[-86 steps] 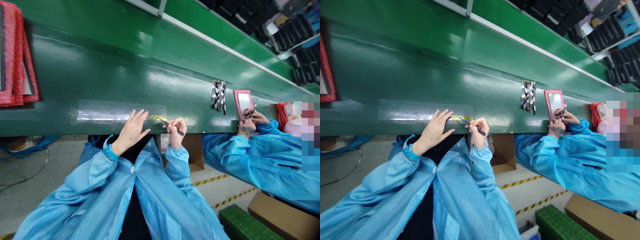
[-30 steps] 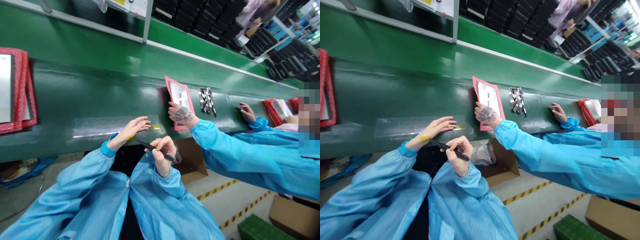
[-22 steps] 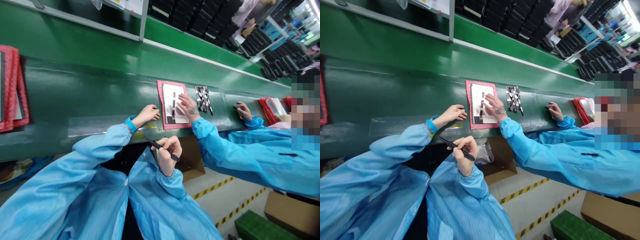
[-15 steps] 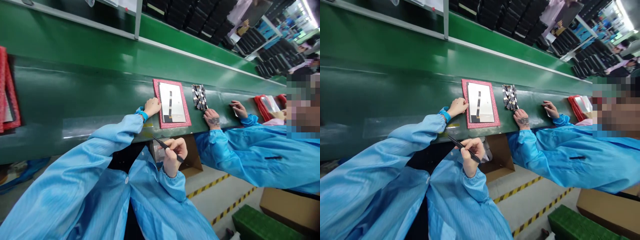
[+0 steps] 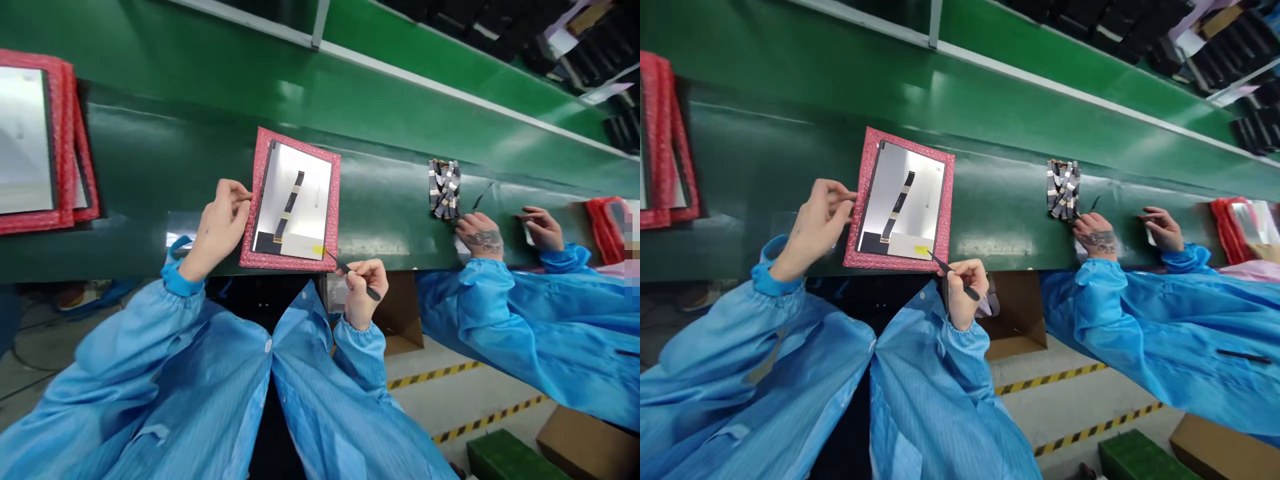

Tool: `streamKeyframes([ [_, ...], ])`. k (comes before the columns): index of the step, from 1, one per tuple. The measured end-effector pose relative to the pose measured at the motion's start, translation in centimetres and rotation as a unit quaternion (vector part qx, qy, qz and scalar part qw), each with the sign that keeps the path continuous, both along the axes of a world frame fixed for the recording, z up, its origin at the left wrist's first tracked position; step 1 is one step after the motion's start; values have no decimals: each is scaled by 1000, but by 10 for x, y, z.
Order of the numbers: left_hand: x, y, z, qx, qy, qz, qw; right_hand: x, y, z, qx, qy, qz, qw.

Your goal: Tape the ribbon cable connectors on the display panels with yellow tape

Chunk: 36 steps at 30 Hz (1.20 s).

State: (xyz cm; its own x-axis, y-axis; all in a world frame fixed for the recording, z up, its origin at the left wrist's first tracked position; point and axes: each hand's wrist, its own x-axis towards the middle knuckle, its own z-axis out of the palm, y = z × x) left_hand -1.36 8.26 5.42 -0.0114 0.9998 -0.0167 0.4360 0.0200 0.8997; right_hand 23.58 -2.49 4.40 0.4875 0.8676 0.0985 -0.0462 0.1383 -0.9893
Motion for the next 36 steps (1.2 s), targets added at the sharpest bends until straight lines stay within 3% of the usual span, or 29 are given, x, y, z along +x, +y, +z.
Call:
streamKeyframes([
  [2,-6,-23,-8,111,85,24,990,-14,7,-9,-27,-5,24,999],
  [4,-6,-43,-18,187,152,9,971,-29,13,-17,-51,-16,40,998],
  [8,3,-68,-42,203,188,-5,961,-53,21,-27,-76,-34,60,995],
  [13,10,-78,-62,220,206,-13,953,-60,23,-32,-85,-40,56,994],
  [21,9,-77,-62,229,242,-8,943,-57,21,-35,-103,-50,60,992],
  [36,11,-84,-63,254,209,-19,944,-57,19,-41,-110,-70,85,988],
])
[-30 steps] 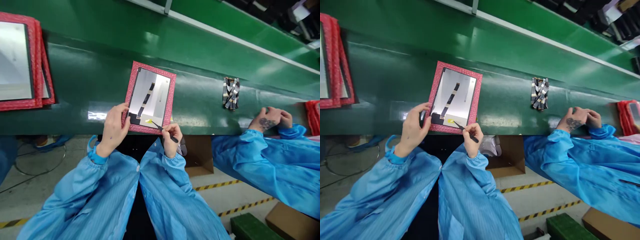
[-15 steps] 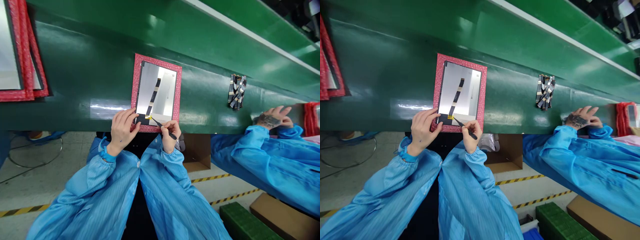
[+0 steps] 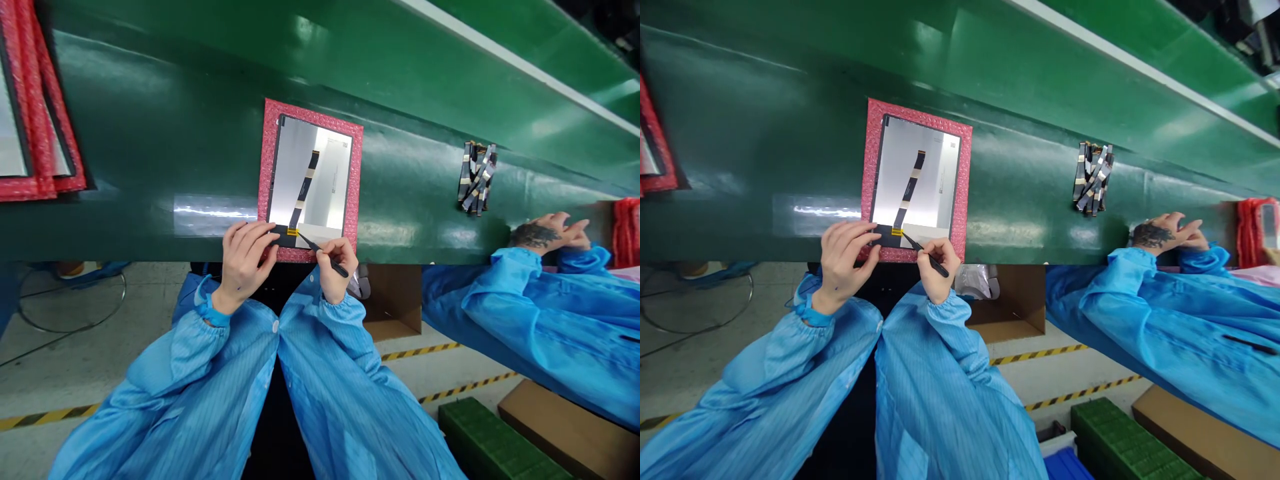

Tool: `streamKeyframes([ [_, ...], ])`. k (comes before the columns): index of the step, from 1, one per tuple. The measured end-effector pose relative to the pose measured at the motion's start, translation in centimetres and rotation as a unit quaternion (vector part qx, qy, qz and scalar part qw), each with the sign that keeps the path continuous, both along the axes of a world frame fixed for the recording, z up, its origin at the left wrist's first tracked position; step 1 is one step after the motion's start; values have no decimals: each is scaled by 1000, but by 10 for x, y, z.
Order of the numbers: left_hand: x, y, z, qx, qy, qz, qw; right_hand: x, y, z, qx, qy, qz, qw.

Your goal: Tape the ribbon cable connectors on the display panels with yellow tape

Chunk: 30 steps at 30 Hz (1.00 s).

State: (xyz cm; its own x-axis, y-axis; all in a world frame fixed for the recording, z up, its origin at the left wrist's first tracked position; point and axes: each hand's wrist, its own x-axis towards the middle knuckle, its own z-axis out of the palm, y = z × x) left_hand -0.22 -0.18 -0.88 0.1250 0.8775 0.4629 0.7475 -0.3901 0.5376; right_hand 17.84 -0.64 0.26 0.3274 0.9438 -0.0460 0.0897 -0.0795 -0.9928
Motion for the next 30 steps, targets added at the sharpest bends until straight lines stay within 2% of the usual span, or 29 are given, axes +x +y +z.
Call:
streamKeyframes([
  [8,11,-6,3,13,0,-80,997,-1,1,0,1,3,0,1000],
  [13,18,-9,3,-21,65,-72,995,-1,1,3,4,-12,7,1000],
  [15,19,-13,0,-40,78,-63,994,6,1,7,15,-25,-24,999],
  [18,21,-16,-4,-61,89,-55,993,27,4,16,60,-54,-109,991],
  [21,22,-15,-4,-61,115,-55,990,52,13,18,94,-72,-151,982],
  [25,24,-15,-4,-19,136,-52,989,75,32,7,128,-81,-183,971],
  [30,22,-14,-1,-15,86,-19,996,86,49,-9,143,-90,-228,959],
])
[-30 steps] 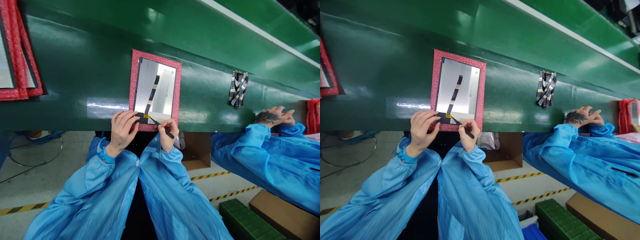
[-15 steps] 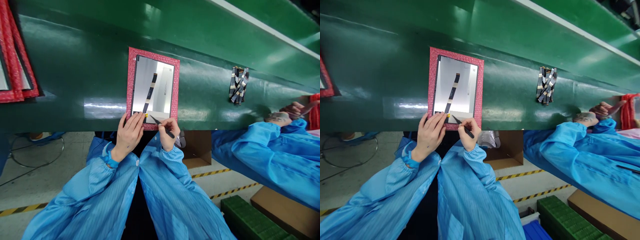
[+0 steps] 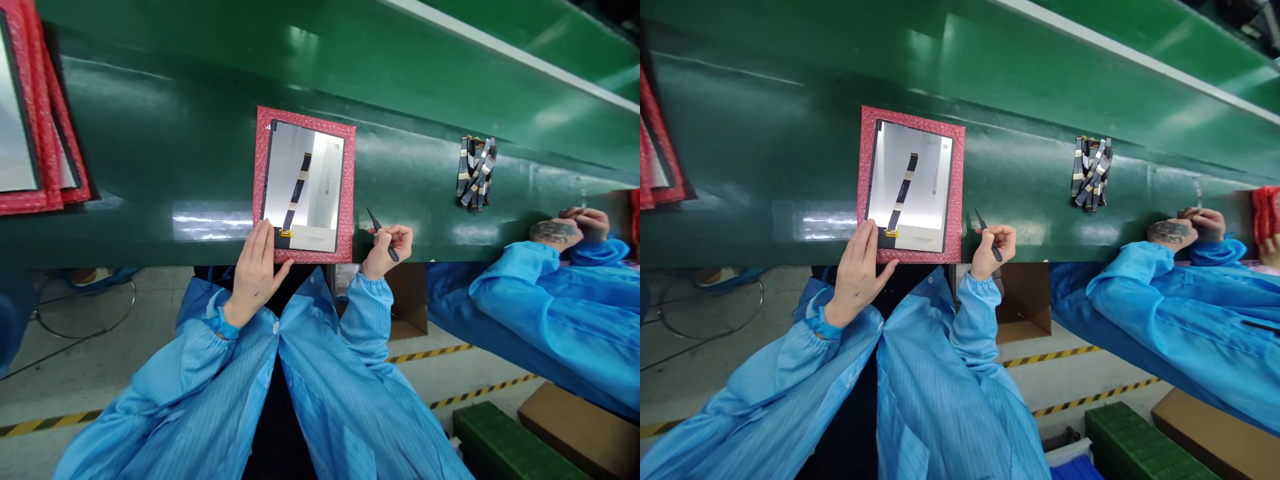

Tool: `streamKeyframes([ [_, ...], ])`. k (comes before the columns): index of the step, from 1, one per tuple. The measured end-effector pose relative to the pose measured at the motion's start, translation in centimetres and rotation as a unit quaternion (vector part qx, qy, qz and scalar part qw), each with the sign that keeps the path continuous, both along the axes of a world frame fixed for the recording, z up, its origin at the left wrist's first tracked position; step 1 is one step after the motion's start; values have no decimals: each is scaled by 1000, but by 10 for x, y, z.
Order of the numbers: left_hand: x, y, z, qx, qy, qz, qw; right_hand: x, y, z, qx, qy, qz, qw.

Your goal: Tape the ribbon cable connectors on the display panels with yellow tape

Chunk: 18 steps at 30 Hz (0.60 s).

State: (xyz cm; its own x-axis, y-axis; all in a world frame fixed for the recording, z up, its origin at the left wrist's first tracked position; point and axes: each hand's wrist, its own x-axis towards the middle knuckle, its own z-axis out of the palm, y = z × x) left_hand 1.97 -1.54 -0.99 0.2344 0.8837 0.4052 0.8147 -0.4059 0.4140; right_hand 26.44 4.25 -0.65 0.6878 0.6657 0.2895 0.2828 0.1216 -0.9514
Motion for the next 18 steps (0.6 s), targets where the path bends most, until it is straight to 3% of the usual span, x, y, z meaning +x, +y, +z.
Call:
streamKeyframes([
  [2,-4,8,4,-5,-22,51,998,1,1,-2,7,8,-5,1000],
  [5,-10,29,13,-28,-24,193,981,1,-1,-2,13,15,-8,1000],
  [7,-13,42,17,-64,-7,231,971,1,-1,-2,14,20,-9,1000],
  [10,-15,53,22,-104,-22,186,977,3,-1,-4,8,22,-10,1000],
  [12,-14,56,24,-119,-103,172,972,5,0,-4,2,22,-13,1000],
  [15,-7,62,23,-167,-282,179,928,8,0,-5,-4,29,-12,999],
  [18,1,75,19,-174,-384,154,893,11,1,-6,7,28,-19,999],
])
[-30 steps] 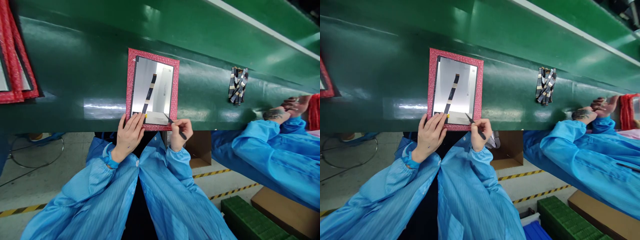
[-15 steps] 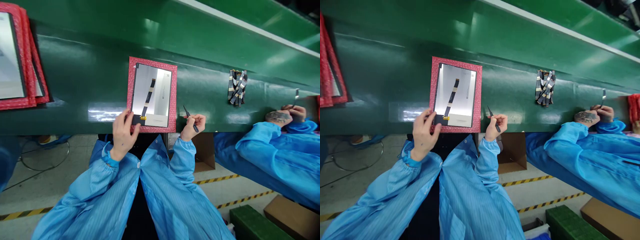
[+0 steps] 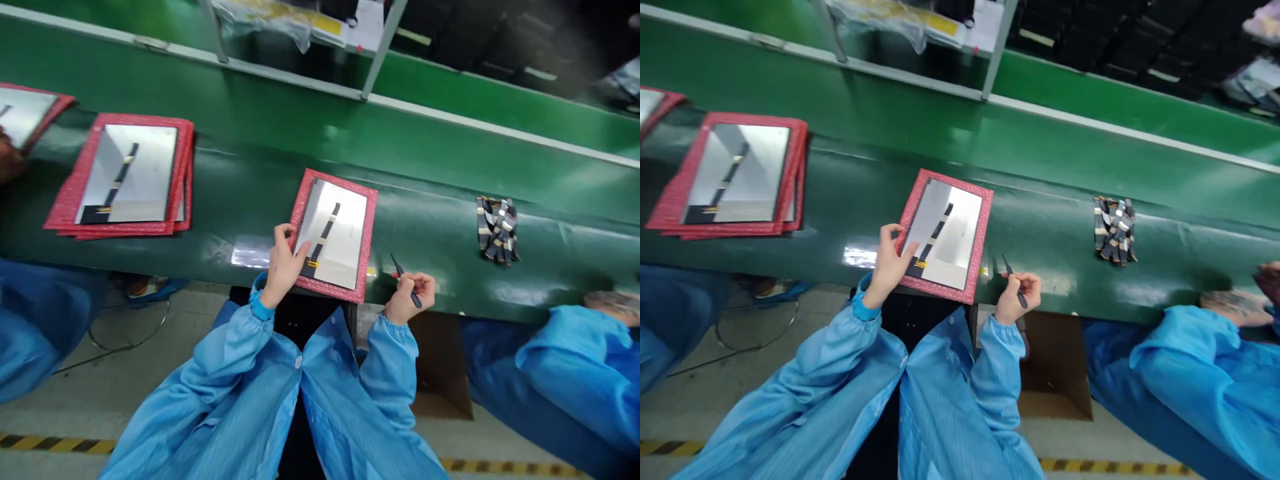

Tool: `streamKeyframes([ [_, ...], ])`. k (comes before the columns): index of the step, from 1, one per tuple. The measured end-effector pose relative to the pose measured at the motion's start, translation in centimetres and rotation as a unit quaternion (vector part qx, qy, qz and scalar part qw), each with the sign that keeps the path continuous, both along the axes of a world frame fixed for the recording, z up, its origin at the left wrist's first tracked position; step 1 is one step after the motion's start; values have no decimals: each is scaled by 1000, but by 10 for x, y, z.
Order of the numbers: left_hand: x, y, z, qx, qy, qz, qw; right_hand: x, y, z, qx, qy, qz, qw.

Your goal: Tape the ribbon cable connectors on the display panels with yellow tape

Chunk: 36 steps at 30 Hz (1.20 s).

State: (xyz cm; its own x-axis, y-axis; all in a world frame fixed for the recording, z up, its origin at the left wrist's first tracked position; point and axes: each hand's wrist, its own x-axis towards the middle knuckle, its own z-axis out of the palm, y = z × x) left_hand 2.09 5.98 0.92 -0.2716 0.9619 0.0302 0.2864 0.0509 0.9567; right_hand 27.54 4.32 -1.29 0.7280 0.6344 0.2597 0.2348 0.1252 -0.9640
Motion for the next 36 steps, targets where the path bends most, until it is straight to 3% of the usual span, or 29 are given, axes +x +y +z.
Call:
streamKeyframes([
  [3,-18,15,-1,47,-46,1,998,4,3,-2,21,12,5,1000],
  [5,-56,19,4,64,-60,30,996,5,5,-3,21,10,7,1000],
  [9,-178,22,27,39,-33,166,985,4,4,-2,10,-5,5,1000],
  [12,-268,26,49,66,-6,264,962,3,4,-1,10,3,2,1000],
  [14,-314,28,61,59,-1,293,954,3,5,-1,13,8,2,1000],
  [16,-347,26,69,30,17,294,955,3,7,-1,17,15,4,1000],
  [19,-364,22,76,-16,190,276,942,2,8,1,25,30,10,999],
  [21,-346,21,79,-12,336,276,901,-2,5,5,19,33,30,999],
  [23,-300,21,76,23,404,255,878,-7,-2,10,-8,25,68,997],
  [24,-270,20,72,65,409,151,897,-11,-6,13,-33,13,95,995],
  [27,-162,6,51,162,348,9,923,-19,-20,22,-92,-36,172,980],
  [30,-65,-16,24,168,294,-199,920,-22,-33,30,-129,-117,216,961],
  [33,0,-32,5,148,274,-334,890,-21,-42,37,-137,-180,229,947],
  [36,32,-37,-2,152,301,-370,866,-19,-44,41,-133,-212,239,938],
])
